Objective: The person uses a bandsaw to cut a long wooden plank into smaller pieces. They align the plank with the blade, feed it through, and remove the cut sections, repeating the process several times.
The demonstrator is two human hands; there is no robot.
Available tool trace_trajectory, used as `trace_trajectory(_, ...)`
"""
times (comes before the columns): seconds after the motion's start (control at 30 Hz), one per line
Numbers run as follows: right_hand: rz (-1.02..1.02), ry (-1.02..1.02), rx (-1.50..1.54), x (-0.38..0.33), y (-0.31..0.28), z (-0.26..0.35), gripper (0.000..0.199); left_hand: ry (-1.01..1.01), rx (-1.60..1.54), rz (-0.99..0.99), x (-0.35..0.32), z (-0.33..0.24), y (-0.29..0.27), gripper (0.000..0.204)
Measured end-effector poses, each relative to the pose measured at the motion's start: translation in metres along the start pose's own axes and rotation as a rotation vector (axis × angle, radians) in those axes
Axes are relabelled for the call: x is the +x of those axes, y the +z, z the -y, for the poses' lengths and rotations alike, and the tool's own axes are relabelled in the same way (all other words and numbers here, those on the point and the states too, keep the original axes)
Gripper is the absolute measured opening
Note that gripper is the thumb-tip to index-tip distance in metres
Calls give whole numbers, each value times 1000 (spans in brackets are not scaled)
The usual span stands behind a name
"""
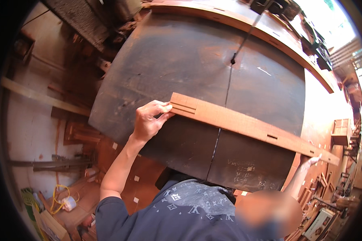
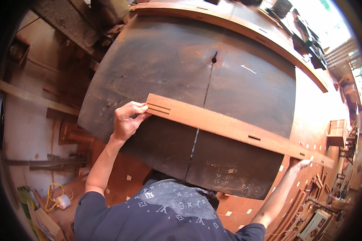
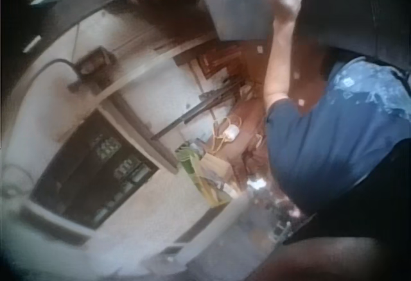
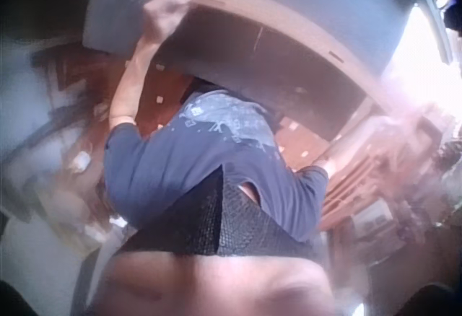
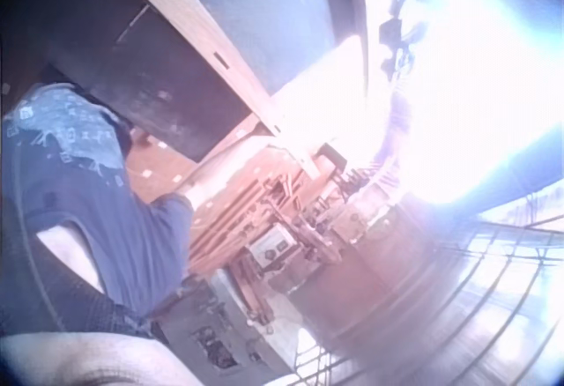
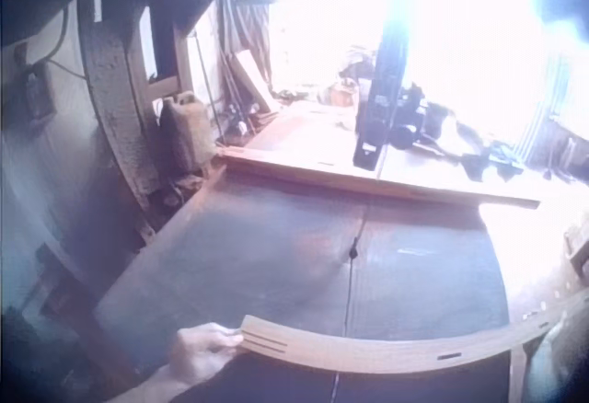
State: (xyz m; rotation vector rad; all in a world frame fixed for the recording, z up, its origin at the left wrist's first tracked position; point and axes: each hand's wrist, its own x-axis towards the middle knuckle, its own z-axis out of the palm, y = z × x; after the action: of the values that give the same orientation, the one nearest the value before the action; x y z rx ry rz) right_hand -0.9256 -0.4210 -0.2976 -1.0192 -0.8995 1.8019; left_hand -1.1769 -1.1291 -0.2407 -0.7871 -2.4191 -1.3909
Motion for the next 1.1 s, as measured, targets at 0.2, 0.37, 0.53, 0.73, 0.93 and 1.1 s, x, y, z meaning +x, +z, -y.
trace_trajectory(0.2,-189,-65,132,100,20,25,89,81,-123,-26,103,25,87,19)
trace_trajectory(0.37,-36,141,84,68,71,-13,58,77,-116,-20,117,34,104,19)
trace_trajectory(0.53,0,144,-4,47,97,-24,47,118,-155,-23,123,39,109,15)
trace_trajectory(0.73,-14,66,-25,58,120,-28,47,55,-175,11,139,45,122,14)
trace_trajectory(0.93,-127,60,-77,66,140,-30,54,-7,-204,-23,150,40,132,11)
trace_trajectory(1.1,102,-37,-27,55,133,-52,48,18,-150,-54,149,40,132,13)
